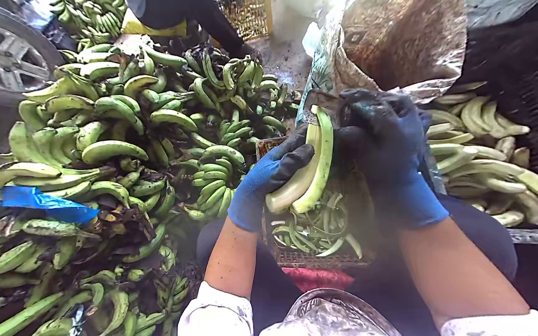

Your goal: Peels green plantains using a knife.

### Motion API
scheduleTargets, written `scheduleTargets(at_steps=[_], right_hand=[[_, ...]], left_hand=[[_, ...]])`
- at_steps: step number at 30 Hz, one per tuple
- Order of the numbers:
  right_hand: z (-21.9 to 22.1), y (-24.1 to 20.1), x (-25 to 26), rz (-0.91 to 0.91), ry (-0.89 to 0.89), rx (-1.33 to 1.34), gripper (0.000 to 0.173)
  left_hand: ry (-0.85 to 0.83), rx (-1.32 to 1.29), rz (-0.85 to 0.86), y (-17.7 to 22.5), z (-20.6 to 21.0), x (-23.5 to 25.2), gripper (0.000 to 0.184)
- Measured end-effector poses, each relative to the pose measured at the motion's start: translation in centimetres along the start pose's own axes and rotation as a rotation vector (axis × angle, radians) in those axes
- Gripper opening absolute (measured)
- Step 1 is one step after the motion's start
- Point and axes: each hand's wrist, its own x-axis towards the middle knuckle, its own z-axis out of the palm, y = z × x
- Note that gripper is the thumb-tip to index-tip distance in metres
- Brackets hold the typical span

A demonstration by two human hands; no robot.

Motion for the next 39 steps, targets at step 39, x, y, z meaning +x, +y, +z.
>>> scheduleTargets(at_steps=[39], right_hand=[[0.4, 0.0, -1.2, 0.034, 0.006, 0.073, 0.052]], left_hand=[[0.185, -0.213, 0.168, -0.4, 0.4, 2.0, 0.052]])
